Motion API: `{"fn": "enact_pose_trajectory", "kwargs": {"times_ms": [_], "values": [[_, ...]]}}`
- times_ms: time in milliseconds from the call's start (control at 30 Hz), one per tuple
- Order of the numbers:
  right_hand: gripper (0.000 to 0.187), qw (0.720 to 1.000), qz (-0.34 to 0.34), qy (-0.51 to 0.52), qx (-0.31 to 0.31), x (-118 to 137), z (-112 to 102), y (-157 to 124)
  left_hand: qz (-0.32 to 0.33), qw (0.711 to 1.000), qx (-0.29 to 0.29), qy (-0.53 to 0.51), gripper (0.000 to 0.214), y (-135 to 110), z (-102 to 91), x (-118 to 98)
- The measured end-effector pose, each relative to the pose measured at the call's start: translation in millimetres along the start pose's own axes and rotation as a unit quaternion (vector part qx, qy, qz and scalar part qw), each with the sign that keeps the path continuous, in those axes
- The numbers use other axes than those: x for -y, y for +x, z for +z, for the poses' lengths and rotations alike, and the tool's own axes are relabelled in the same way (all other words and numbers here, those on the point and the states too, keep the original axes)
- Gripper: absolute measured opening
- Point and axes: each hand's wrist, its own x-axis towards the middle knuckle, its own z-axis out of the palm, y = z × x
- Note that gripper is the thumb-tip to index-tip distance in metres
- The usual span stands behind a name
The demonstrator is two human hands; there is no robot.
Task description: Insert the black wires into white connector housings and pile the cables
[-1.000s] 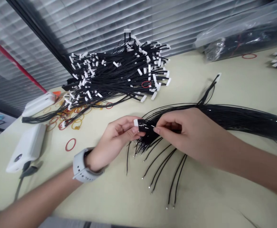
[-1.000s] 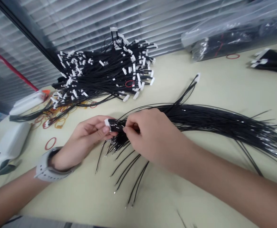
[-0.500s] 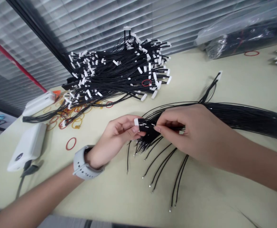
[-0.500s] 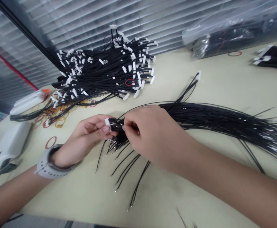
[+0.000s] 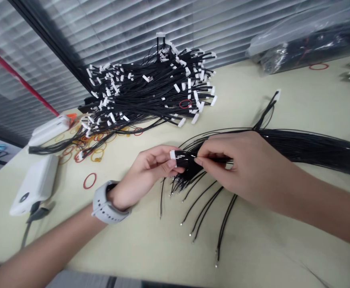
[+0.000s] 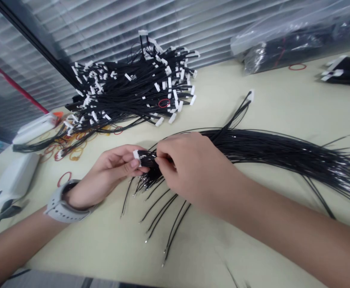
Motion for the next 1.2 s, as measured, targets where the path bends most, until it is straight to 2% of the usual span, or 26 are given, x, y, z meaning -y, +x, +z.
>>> {"fn": "enact_pose_trajectory", "kwargs": {"times_ms": [200,1200], "values": [[0.015,1.000,-0.012,0.002,-0.001,-0.7,0.2,0.2,-0.021,1.000,0.016,0.006,0.021,1.0,-4.2,-1.8],[0.016,1.000,-0.011,0.011,0.008,-1.2,4.7,-1.0,-0.007,0.999,0.042,0.031,0.021,1.1,-4.9,-1.4]]}}
